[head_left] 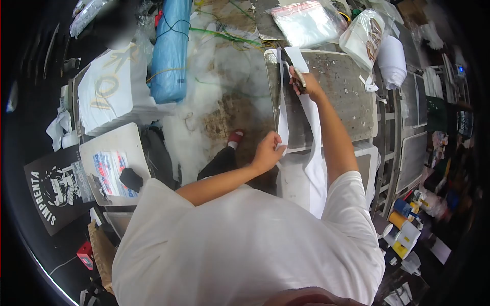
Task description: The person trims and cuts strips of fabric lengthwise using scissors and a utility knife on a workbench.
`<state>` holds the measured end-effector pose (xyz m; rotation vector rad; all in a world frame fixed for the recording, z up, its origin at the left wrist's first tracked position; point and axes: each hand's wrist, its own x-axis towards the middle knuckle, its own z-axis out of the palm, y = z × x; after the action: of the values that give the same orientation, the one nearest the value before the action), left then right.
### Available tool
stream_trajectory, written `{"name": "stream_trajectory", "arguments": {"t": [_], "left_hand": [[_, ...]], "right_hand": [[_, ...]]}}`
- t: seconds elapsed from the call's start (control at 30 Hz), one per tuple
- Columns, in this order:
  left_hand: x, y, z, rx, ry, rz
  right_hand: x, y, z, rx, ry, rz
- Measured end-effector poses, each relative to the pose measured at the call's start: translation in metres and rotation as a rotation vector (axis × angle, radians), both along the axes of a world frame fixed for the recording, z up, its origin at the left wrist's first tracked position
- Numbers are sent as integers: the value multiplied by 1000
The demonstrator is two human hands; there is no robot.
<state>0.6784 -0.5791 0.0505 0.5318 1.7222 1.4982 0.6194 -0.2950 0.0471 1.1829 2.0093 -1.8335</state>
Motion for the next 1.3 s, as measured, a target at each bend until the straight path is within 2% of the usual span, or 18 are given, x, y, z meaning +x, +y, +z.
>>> {"name": "stream_trajectory", "arguments": {"t": [0.17, 0.23, 0.33, 0.43, 0.5, 0.53, 0.57, 0.63, 0.7, 0.77, 0.87, 0.9, 1.0, 1.1, 1.17, 1.23, 1.3], "left_hand": [[-2, -7, -6, 9, -7, -71], [0, -10, -12, 31, -40, -88], [-8, -16, -2, 73, 3, -147], [-17, -22, 3, -34, -92, -295], [-17, -30, -17, -88, -193, -396], [-17, -31, -17, -31, -262, -416], [-22, -29, 10, 23, -386, -423], [-32, -21, 43, 69, -472, -457], [-43, -12, 73, 138, -505, -485], [-63, 4, 132, 160, -451, -589], [-87, 30, 189, 481, -28, -789], [-92, 40, 210, 584, 104, -853], [-83, 53, 280, 827, 268, -837], [-78, 64, 323, 1091, 415, -787], [-64, 60, 355, 1179, 485, -715], [-66, 60, 375, 1198, 537, -609], [-55, 56, 404, 1240, 661, -560]], "right_hand": [[-7, 4, -4, 19, 11, -4], [-7, -1, -1, 133, -2, 48], [0, -15, -2, 127, 33, -59], [26, -28, 18, 63, 111, -174], [63, -39, 27, 135, 126, -166], [89, -53, 36, 216, 129, -138], [117, -67, 43, 384, 47, -94], [173, -111, 70, 418, -4, -136], [236, -161, 69, 464, -39, -211], [298, -213, 55, 531, -187, -221], [359, -293, 67, 501, -342, -308], [381, -314, 58, 586, -360, -312], [428, -354, 38, 728, -352, -355], [465, -378, 11, 833, -361, -471], [482, -380, 3, 827, -638, -491], [485, -374, 7, 755, -691, -542], [459, -357, 34, 740, -581, -612]]}}
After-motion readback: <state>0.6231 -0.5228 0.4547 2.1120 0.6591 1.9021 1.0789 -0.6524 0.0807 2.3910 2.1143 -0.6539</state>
